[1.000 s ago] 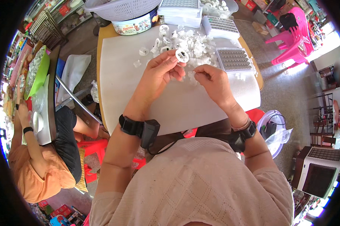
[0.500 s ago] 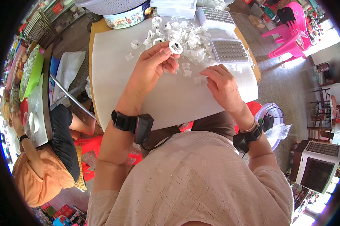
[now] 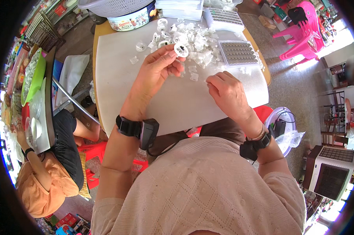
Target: Manually assemble small plastic components by inserting one into another.
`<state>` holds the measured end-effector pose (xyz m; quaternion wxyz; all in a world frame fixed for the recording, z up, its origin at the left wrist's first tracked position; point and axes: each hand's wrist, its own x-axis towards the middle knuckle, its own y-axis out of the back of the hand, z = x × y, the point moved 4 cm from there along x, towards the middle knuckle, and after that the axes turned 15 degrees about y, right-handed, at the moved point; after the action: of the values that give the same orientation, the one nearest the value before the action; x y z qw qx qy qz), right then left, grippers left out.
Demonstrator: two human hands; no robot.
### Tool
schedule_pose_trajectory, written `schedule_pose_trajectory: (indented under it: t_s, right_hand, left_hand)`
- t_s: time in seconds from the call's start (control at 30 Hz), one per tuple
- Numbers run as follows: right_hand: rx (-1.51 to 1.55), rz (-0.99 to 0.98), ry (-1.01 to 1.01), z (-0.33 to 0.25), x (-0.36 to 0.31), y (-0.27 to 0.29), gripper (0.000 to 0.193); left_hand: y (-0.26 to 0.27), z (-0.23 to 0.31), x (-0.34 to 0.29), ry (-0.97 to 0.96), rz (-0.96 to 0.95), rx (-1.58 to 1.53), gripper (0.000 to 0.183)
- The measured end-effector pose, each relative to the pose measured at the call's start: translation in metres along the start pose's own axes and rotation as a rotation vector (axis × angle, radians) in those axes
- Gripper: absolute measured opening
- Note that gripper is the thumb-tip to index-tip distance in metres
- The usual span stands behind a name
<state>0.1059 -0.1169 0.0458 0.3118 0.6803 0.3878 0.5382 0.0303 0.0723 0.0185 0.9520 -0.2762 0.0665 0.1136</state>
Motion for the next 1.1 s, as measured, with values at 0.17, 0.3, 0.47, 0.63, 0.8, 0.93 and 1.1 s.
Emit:
schedule_pose_trajectory:
  t_s: [0.17,0.3,0.47,0.63,0.8,0.93,1.1]
  right_hand:
    - [0.099,0.235,-0.069,-0.001,0.012,0.020,0.012]
    - [0.229,0.460,-0.121,-0.009,0.030,0.033,0.014]
    - [0.212,0.449,0.035,-0.020,0.043,0.024,0.020]
    - [0.171,0.438,0.079,-0.020,0.044,0.020,0.023]
    - [0.083,0.397,0.123,-0.019,0.044,0.017,0.024]
    - [0.192,0.415,0.063,-0.012,0.042,0.012,0.023]
    - [0.931,0.364,-0.447,0.006,0.038,-0.004,0.017]
  left_hand:
    - [-0.006,-0.002,-0.001,0.046,-0.094,0.039,0.031]
    - [-0.011,-0.002,-0.005,0.060,-0.089,0.056,0.033]
    - [-0.015,-0.004,-0.008,0.095,-0.130,0.050,0.033]
    - [-0.019,-0.001,-0.010,0.090,-0.112,0.067,0.032]
    - [-0.018,-0.002,-0.010,0.095,-0.113,0.150,0.033]
    - [-0.020,0.001,-0.010,0.094,-0.080,0.242,0.033]
    - [-0.026,0.003,-0.009,0.031,-0.014,0.244,0.032]
